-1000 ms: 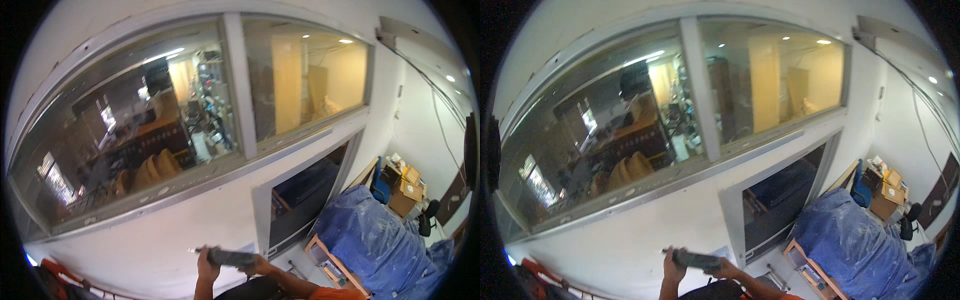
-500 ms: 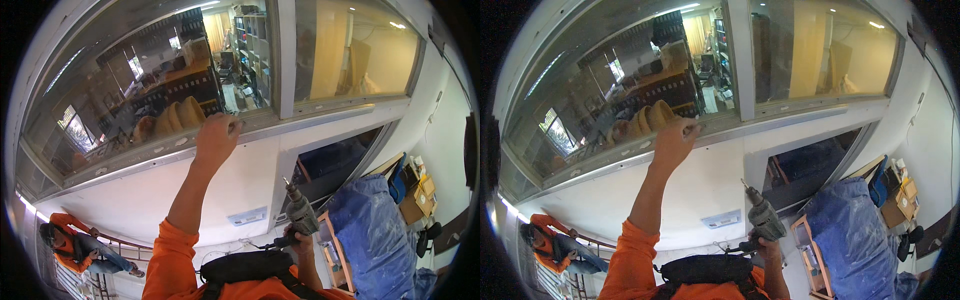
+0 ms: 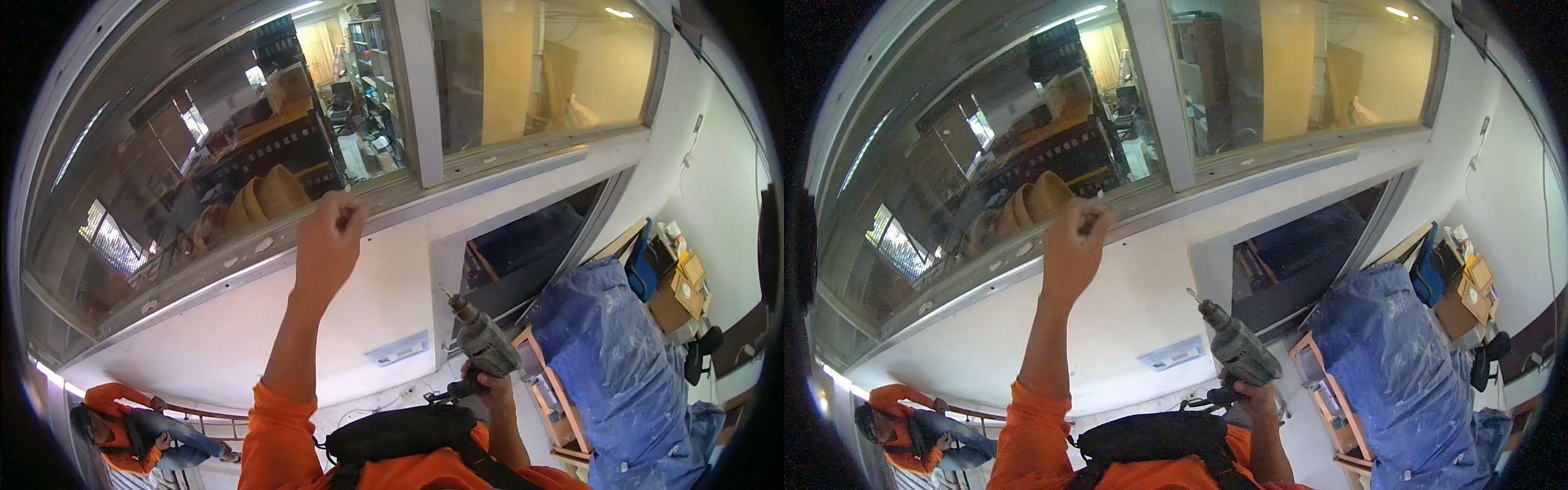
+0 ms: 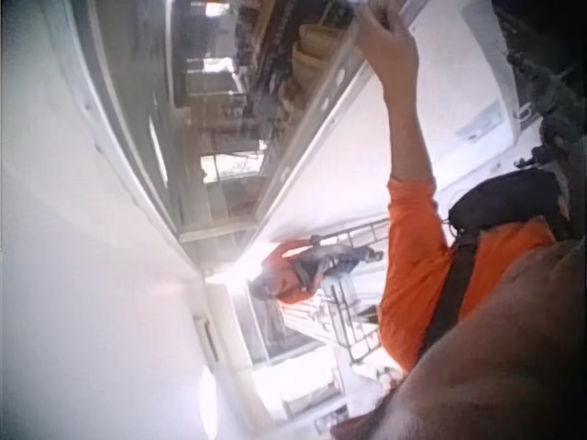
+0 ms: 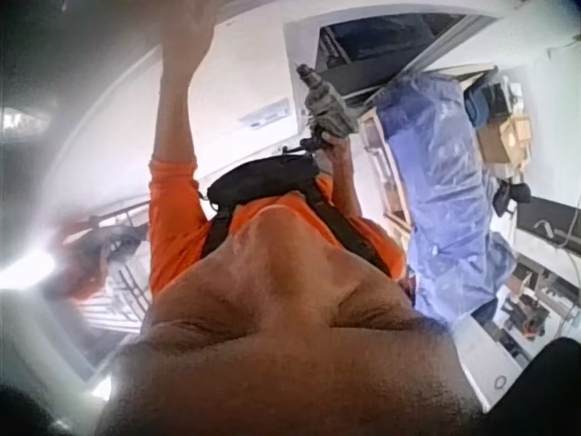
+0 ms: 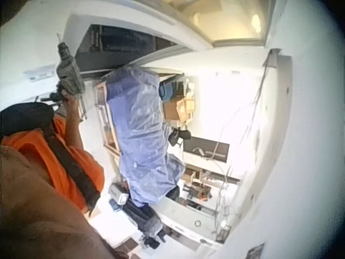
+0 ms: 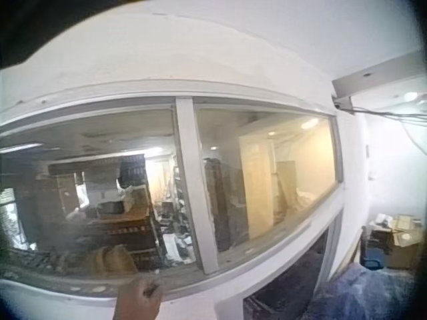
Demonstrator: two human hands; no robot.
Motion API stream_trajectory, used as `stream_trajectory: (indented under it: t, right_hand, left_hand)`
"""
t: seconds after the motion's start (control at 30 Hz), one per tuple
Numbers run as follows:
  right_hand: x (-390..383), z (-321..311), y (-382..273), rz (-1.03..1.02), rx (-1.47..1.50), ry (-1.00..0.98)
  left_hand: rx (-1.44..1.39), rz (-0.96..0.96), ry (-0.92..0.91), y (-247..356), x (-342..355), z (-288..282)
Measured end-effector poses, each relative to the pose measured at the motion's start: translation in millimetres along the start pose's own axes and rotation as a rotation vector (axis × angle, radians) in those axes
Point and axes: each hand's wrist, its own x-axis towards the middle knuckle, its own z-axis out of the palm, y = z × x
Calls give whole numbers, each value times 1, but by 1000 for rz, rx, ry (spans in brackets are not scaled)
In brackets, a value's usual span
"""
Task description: The person drills into a metal frame on a wall using a power drill, hands the drill to a coworker, and presses the metal frame into place by hand.
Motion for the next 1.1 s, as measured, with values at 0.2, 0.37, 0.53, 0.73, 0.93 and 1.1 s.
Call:
stream_trajectory:
  t: [0.2,0.37,0.53,0.73,0.93,1.1]
  right_hand:
    - [0,21,-2,51,54,-7]
    - [4,37,9,171,-66,-80]
    - [3,55,20,346,-134,-85]
    - [6,71,29,401,-349,-183]
    - [4,77,33,361,-352,-267]
    - [5,80,32,379,-334,-286]
  left_hand:
    - [-527,-305,-190,-43,-97,-1]
    - [-689,-560,-170,-93,-163,13]
    - [-1283,-733,135,-125,-200,15]
    - [-1317,-704,190,-120,-208,11]
    - [-1448,-742,305,-121,-215,2]
    - [-1394,-756,331,-122,-219,0]
